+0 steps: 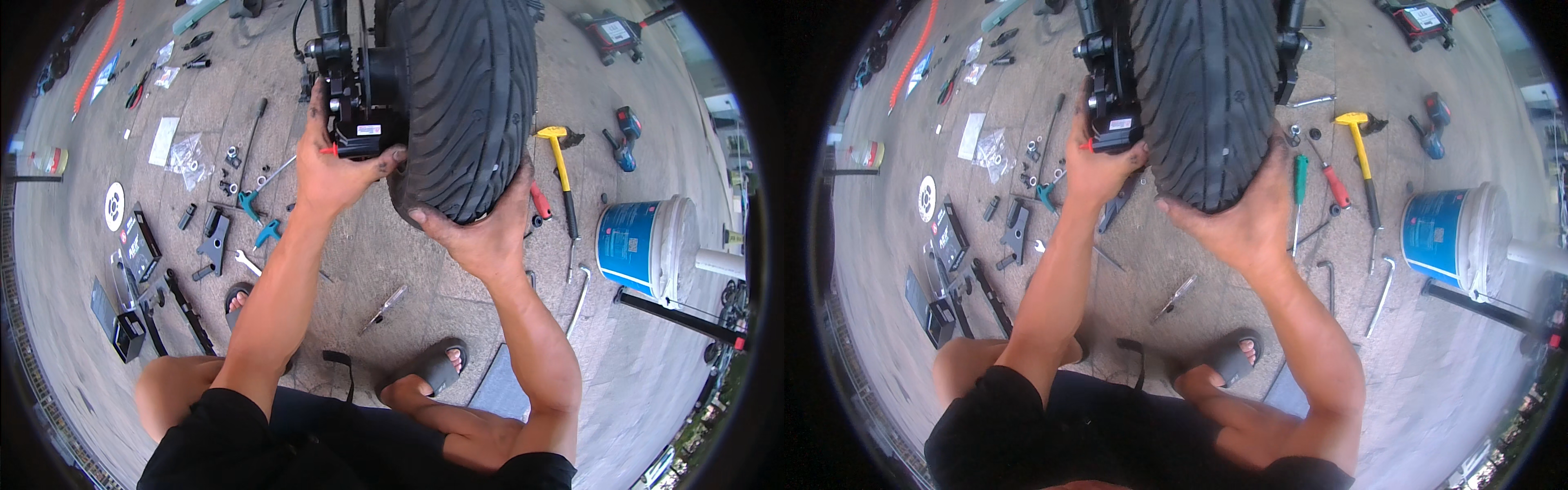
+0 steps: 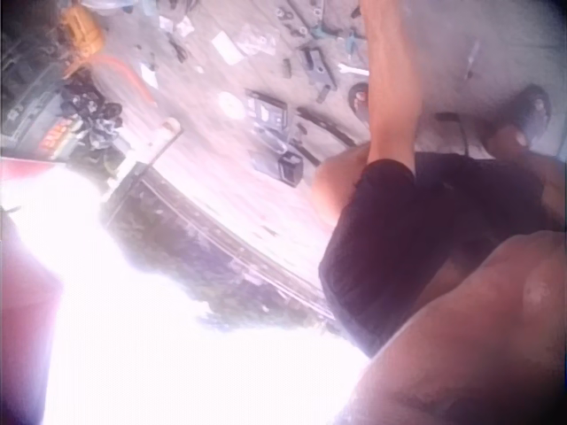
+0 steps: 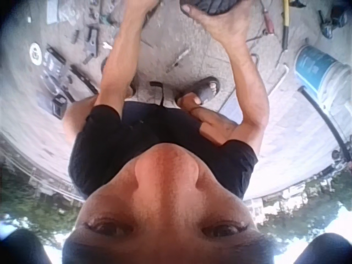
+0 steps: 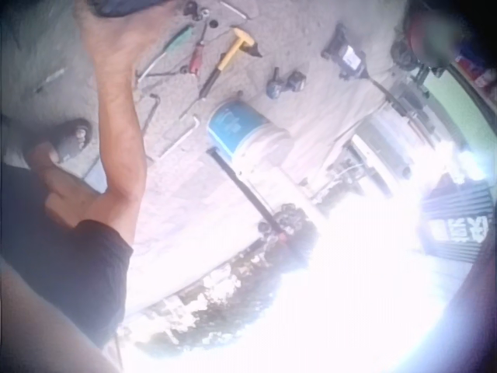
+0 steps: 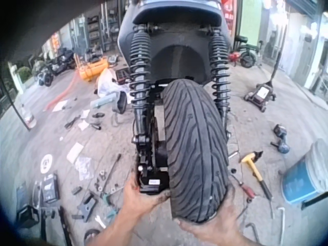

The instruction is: The person installs a brake caliper onto a motorcycle wheel assembly. They position the caliper over the brake disc, align it with the mounting points, and secure it using bolts. The person uses a wrench to tighten the bolts and checks the fit of the caliper.

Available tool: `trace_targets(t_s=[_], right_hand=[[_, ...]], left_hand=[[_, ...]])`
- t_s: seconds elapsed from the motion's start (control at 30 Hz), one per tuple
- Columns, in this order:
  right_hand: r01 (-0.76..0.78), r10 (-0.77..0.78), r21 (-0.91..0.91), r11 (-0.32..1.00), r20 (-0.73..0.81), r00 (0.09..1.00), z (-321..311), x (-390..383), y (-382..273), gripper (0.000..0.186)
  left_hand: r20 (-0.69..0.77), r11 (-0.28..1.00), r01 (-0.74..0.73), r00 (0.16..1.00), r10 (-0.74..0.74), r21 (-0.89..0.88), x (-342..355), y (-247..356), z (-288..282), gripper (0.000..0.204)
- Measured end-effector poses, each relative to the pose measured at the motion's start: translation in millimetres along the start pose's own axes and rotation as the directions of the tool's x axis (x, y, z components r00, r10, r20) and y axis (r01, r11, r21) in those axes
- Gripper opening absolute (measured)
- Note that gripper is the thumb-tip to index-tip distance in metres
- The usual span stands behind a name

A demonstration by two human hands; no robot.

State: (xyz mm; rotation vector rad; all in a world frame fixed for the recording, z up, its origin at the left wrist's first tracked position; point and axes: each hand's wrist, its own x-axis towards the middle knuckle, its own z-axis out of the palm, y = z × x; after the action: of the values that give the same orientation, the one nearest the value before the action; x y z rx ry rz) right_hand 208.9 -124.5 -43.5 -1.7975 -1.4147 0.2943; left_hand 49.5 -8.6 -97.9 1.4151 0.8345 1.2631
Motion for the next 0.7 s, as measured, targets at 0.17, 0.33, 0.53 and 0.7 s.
trace_targets(t_s=[0.17, 0.33, 0.53, 0.7], right_hand=[[-0.002, 0.002, 0.04, 0.999, -0.011, 1.0, 1, 1, -2, 0.119], [-0.044, 0.043, 0.055, 0.998, 0.013, 0.999, -1, -2, -3, 0.119], [-0.03, 0.03, 0.003, 1.0, 0.02, 0.999, -1, -3, 1, 0.118], [-0.039, 0.04, -0.029, 0.999, 0.018, 0.999, -1, -5, 1, 0.118]], left_hand=[[-0.004, 0.995, -0.068, 0.998, 0.069, 0.067, 1, -1, -1, 0.113], [-0.038, 0.992, -0.028, 0.999, 0.033, 0.122, 0, -5, -1, 0.111], [-0.012, 0.994, -0.001, 1.0, 0.002, 0.107, 1, -6, -4, 0.109], [0.006, 0.959, -0.022, 1.0, 0.021, 0.284, 2, -10, -10, 0.109]])
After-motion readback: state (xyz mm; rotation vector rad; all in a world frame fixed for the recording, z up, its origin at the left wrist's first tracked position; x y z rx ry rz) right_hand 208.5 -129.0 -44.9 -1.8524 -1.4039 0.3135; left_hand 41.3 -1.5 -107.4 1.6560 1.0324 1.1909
